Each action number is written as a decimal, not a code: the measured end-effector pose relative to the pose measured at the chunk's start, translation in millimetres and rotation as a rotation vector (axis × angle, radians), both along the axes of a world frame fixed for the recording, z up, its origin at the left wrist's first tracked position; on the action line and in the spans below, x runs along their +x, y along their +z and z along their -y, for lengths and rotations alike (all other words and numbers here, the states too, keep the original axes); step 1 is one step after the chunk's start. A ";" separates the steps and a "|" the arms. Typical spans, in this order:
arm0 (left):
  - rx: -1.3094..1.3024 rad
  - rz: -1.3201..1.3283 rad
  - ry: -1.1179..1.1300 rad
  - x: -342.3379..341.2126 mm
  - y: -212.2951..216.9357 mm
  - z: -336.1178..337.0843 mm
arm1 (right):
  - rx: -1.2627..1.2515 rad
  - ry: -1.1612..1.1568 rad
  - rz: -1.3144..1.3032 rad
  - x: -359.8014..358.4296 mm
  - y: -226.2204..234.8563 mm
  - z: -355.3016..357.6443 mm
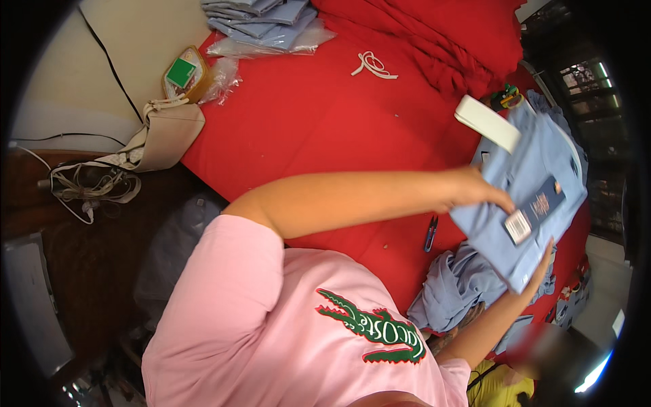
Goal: The person bags folded shirts into clear plastic bags and stacks them on a bed.
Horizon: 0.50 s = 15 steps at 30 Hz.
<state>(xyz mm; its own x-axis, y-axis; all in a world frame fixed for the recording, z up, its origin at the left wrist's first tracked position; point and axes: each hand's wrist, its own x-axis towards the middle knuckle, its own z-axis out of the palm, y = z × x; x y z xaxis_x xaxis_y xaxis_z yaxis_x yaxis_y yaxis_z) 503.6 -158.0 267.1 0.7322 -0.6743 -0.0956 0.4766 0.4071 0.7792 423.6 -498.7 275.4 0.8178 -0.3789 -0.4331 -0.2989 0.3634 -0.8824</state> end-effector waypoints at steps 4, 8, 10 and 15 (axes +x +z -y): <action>0.268 0.043 0.010 37.1 23.4 -141.3 | 0.101 0.203 0.108 62.4 -9.0 -154.1; 0.491 -0.004 0.107 76.2 2.0 -276.4 | 0.140 0.352 0.182 133.5 -58.1 -304.2; 0.589 -0.042 0.158 104.6 -27.6 -331.7 | 0.178 0.400 0.166 162.0 -93.5 -363.9; 0.758 -0.074 0.319 146.7 -122.2 -386.0 | 0.069 0.394 0.007 206.6 -184.4 -439.1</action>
<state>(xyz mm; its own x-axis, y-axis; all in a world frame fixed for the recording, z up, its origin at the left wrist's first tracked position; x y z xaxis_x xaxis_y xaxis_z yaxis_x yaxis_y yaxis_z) 650.3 228.0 144.9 0.8513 -0.1682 -0.4971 0.4884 -0.0923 0.8677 630.2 -59.6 91.0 0.8979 -0.0061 -0.4402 -0.4210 0.2805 -0.8626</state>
